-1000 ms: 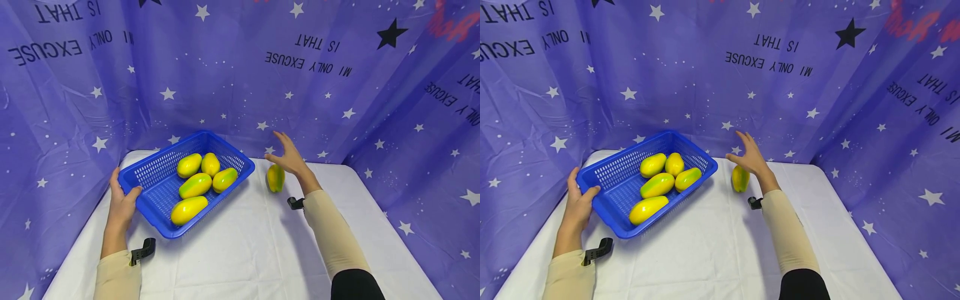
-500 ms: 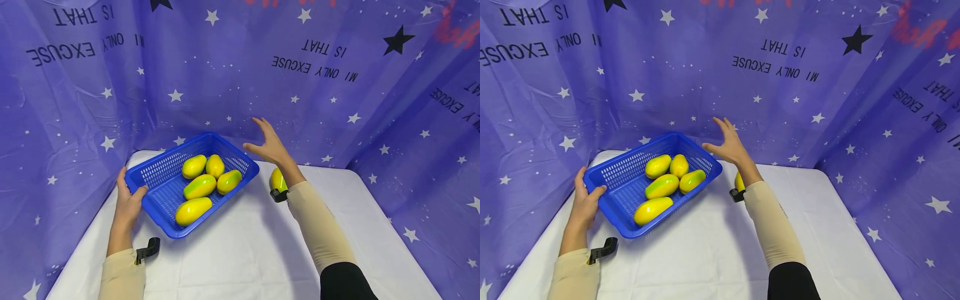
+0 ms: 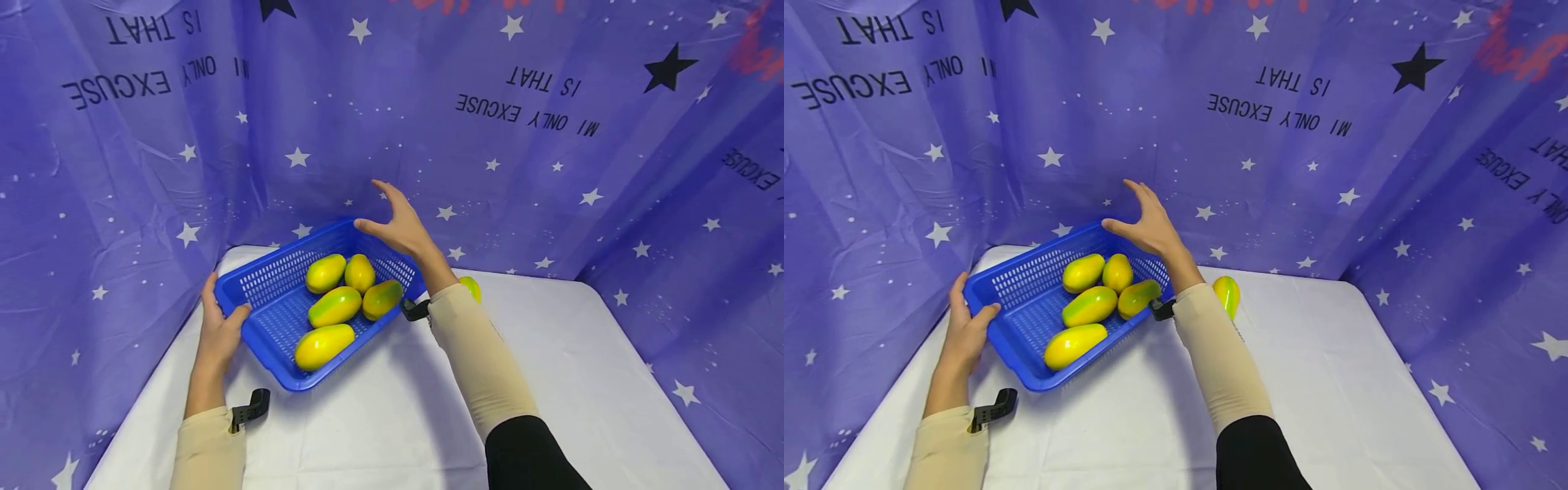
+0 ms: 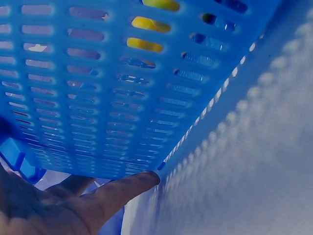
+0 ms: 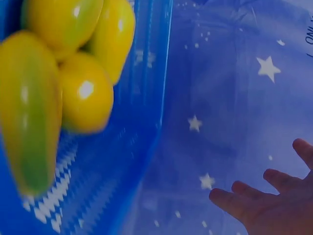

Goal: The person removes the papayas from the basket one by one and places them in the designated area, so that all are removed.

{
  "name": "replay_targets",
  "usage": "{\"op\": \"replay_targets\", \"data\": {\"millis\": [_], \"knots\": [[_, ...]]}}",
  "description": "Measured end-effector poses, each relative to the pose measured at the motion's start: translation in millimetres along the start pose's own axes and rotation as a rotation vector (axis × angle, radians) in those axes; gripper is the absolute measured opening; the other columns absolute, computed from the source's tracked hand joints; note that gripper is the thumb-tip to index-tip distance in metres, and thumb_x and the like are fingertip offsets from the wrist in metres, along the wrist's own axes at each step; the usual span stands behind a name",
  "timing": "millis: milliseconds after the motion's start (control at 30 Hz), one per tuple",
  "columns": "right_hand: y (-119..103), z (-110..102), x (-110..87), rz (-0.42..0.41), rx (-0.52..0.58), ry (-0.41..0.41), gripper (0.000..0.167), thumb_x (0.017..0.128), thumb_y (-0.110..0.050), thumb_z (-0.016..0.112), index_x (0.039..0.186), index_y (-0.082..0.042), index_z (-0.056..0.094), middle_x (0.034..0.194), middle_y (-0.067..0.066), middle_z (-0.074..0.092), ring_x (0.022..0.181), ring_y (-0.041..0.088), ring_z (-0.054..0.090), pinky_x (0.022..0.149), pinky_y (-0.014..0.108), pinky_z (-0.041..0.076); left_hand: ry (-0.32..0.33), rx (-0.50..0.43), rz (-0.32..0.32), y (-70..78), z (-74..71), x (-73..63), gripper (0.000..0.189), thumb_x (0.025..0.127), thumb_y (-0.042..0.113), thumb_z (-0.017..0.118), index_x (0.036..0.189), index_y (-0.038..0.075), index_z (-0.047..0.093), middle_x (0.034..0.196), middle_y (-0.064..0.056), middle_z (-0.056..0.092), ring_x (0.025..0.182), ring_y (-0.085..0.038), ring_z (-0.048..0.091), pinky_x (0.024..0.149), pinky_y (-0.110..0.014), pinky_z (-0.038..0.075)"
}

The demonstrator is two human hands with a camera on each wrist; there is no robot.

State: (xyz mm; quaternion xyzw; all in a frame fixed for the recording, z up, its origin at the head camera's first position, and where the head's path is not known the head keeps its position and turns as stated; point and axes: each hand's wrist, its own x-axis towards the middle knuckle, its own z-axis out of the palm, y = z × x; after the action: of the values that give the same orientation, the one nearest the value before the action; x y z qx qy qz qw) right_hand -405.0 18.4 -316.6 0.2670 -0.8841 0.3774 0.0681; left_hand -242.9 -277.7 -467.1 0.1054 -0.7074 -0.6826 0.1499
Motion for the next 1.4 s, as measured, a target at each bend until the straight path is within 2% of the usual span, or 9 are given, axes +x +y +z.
{"op": "replay_targets", "data": {"millis": [300,533,667,800,1033,1200,1400], "knots": [[2,52,11.9,0.099,0.056,-0.015,0.089,0.078,-0.066,0.065,0.153,-0.033,0.029,0.157,-0.008,0.027,0.142,0.022,0.027,0.11,0.055,0.026,0.013,0.029,0.001,0.1,-0.6,-0.6,0.083,0.094,0.009,0.046,0.156,0.029,-0.005,0.161,-0.015,0.006,0.144,-0.036,0.014,0.114,-0.054,0.009],[6,75,15.4,0.209,0.113,-0.029,0.092,0.076,-0.071,0.065,0.151,-0.031,0.031,0.156,-0.002,0.029,0.139,0.029,0.032,0.108,0.058,0.029,0.008,0.03,0.028,0.1,1.0,-0.3,0.083,0.094,0.007,0.047,0.156,0.029,-0.004,0.16,-0.015,0.008,0.143,-0.036,0.016,0.114,-0.054,0.01],[7,86,17.2,0.282,0.153,-0.075,0.094,0.073,-0.072,0.066,0.149,-0.027,0.034,0.154,0.005,0.033,0.136,0.032,0.036,0.107,0.058,0.03,0.01,0.032,0.038,0.3,0.9,0.7,0.083,0.093,0.007,0.047,0.156,0.029,-0.003,0.16,-0.015,0.01,0.143,-0.035,0.018,0.114,-0.052,0.009],[8,96,17.8,0.336,0.144,-0.142,0.094,0.072,-0.073,0.066,0.146,-0.023,0.038,0.151,0.008,0.036,0.132,0.031,0.04,0.106,0.055,0.033,0.014,0.032,0.034,0.3,0.1,0.7,0.083,0.093,0.007,0.047,0.156,0.027,-0.003,0.159,-0.016,0.011,0.142,-0.036,0.018,0.114,-0.052,0.009],[8,112,17.8,0.312,0.135,-0.164,0.089,0.073,-0.069,0.069,0.141,-0.018,0.045,0.146,0.008,0.043,0.127,0.028,0.044,0.105,0.051,0.036,0.02,0.033,0.02,-0.9,0.7,0.9,0.083,0.093,0.008,0.048,0.156,0.029,-0.002,0.16,-0.013,0.009,0.143,-0.035,0.017,0.114,-0.053,0.01],[7,121,16.6,0.342,0.094,-0.26,0.094,0.071,-0.07,0.069,0.143,-0.015,0.044,0.143,0.008,0.046,0.123,0.026,0.048,0.103,0.048,0.039,0.023,0.039,0.005,-1.5,2.0,1.1,0.084,0.093,0.008,0.048,0.156,0.03,-0.002,0.16,-0.013,0.008,0.143,-0.035,0.017,0.114,-0.053,0.011],[2,131,20.2,0.346,-0.021,-0.351,0.094,0.068,-0.073,0.069,0.139,-0.015,0.051,0.137,0.007,0.052,0.115,0.023,0.053,0.096,0.043,0.046,0.025,0.049,0.009,-2.8,-1.0,4.7,0.085,0.092,0.009,0.05,0.156,0.031,-0.002,0.16,-0.012,0.011,0.143,-0.033,0.018,0.114,-0.051,0.01]]}}
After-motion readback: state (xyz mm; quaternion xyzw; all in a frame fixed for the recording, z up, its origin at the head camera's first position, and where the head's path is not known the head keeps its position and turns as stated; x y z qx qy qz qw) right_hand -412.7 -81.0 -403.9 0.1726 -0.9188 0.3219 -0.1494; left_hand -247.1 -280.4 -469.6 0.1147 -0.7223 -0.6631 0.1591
